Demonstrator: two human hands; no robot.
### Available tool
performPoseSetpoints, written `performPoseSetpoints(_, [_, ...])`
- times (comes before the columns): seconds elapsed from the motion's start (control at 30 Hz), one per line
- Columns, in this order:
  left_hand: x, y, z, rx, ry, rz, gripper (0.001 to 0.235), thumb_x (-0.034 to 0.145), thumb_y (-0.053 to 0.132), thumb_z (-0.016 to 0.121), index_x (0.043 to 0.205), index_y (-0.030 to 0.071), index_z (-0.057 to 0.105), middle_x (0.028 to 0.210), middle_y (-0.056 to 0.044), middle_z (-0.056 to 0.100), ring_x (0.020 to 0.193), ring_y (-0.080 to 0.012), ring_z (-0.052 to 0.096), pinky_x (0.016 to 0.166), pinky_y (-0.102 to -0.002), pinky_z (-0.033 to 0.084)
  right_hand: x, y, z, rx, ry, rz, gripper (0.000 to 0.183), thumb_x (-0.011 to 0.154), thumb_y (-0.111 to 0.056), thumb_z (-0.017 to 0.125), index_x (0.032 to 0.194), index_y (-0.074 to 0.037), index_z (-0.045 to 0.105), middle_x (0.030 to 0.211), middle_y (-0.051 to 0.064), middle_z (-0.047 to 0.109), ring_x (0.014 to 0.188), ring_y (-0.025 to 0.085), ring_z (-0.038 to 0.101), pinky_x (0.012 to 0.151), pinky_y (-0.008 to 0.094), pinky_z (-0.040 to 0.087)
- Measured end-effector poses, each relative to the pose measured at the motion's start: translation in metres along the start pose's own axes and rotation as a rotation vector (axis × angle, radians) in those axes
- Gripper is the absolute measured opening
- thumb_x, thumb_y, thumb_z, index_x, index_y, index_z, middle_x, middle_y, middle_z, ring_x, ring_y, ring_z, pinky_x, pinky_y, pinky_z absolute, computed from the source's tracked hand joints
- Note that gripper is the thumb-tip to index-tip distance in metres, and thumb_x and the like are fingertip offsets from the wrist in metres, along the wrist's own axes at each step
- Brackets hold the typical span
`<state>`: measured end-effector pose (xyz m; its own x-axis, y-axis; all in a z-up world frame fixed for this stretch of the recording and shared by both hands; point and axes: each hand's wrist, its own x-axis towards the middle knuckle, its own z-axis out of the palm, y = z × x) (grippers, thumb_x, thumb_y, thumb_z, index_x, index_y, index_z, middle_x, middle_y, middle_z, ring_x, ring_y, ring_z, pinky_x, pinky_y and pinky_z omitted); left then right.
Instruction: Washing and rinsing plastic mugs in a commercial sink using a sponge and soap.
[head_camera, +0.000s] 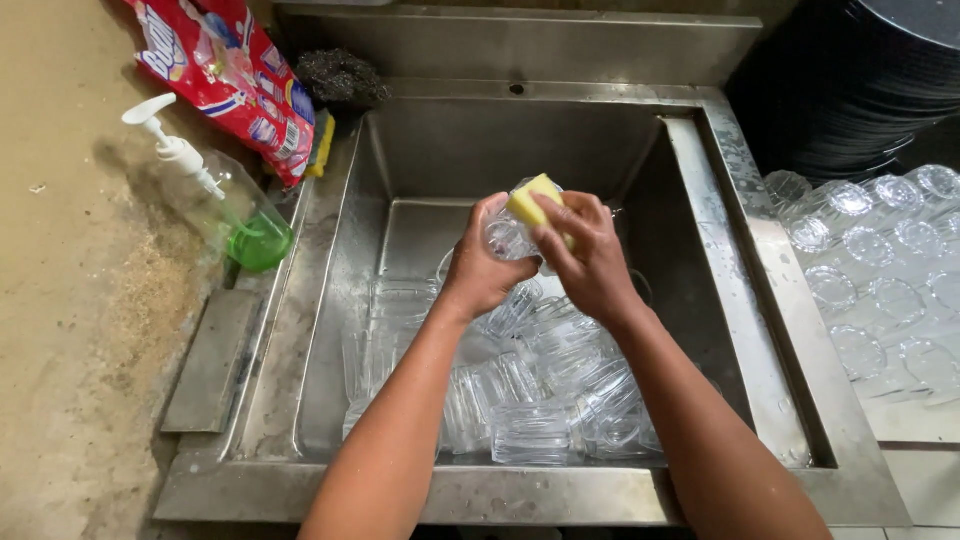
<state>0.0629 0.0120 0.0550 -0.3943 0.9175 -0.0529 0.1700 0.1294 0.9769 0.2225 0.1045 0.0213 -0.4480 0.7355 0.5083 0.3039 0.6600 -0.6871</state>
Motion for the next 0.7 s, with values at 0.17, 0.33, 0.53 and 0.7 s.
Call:
performPoseSetpoints(0.17, [-0.012,0.013,0.002,0.127,-0.079,0.098,0.097,0.062,0.023,0.086,0.149,0.023,0.045,0.146,-0.018,0.057,0.134,-0.0411,0.055,0.109,-0.051,0.05,-0.003,0.002,-0.009,-0.03,0.032,0.159,0.038,0.102,-0.03,0.064,0.139,-0.02,0.069,0.126,0.02,0.058,0.113,0.042,0.058,0.099,0.051,0.046])
performPoseSetpoints(0.33, [-0.001,-0.011,0.001,0.266,-0.053,0.295,0.093,0.063,0.026,0.082,0.149,0.018,0.046,0.148,-0.016,0.056,0.13,-0.0434,0.055,0.108,-0.053,0.046,0.001,-0.008,-0.009,0.007,-0.018,0.07,0.038,0.102,-0.036,0.067,0.137,-0.022,0.069,0.127,0.018,0.06,0.116,0.042,0.06,0.099,0.05,0.048])
performPoseSetpoints(0.53, [0.0,-0.01,0.003,0.346,-0.04,0.326,0.094,0.062,0.025,0.08,0.148,0.019,0.043,0.153,-0.009,0.052,0.131,-0.0384,0.053,0.108,-0.051,0.044,-0.004,-0.048,-0.02,0.141,-0.056,0.055,0.038,0.1,-0.034,0.067,0.137,-0.024,0.07,0.133,0.015,0.056,0.124,0.037,0.055,0.103,0.049,0.046])
performPoseSetpoints(0.7, [-0.005,-0.01,0.003,0.375,-0.065,0.404,0.093,0.063,0.023,0.078,0.149,0.017,0.044,0.154,-0.009,0.051,0.13,-0.0381,0.051,0.108,-0.051,0.043,0.002,-0.006,-0.011,0.132,0.025,0.126,0.038,0.104,-0.033,0.063,0.137,-0.013,0.068,0.128,0.021,0.059,0.121,0.042,0.056,0.102,0.054,0.045])
